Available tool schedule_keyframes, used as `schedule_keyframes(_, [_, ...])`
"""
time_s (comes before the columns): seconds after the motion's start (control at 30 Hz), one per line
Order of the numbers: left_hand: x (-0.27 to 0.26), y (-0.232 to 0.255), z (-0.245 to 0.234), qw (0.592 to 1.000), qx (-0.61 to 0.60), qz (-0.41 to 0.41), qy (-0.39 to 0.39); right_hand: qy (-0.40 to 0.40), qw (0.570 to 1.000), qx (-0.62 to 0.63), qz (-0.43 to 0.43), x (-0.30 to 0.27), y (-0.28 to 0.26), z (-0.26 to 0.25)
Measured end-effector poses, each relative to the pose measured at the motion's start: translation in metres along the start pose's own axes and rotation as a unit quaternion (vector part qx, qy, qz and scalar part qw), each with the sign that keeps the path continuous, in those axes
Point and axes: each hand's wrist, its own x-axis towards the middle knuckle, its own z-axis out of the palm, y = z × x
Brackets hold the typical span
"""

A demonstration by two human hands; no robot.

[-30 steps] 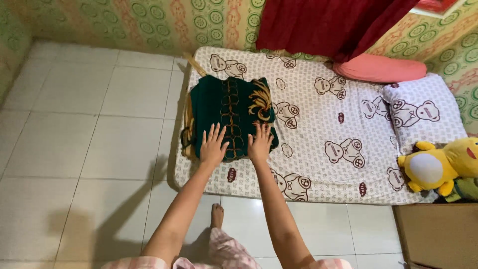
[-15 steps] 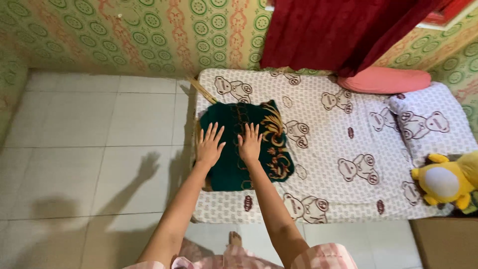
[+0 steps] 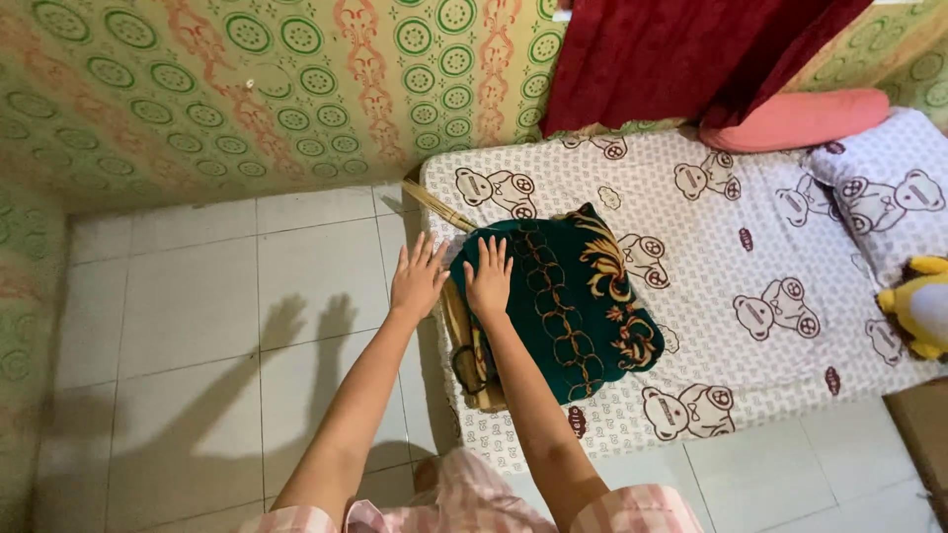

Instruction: Tidying a bed by folding a blanket, smoothing the sheet with a bed broom, and arranging pillows.

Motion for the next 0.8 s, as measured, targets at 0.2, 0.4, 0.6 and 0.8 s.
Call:
schedule_keyframes(0.2, [0.042, -0.044, 0.024, 0.999, -0.029, 0.029, -0.009, -0.009, 0.999, -0.033, 0.023, 0.039, -0.004, 0.041])
schedule_keyframes(0.4, [0.120, -0.103, 0.028, 0.989, 0.090, 0.070, -0.089, -0.040, 0.995, -0.062, 0.064, 0.092, 0.011, 0.118])
schedule_keyframes(0.6, [0.219, -0.173, 0.060, 0.995, 0.014, 0.069, -0.065, -0.049, 0.989, -0.121, 0.064, 0.189, 0.017, 0.178])
schedule_keyframes(0.8, [0.310, -0.197, 0.078, 0.988, -0.076, 0.113, -0.074, -0.032, 0.987, -0.113, 0.110, 0.264, 0.000, 0.205])
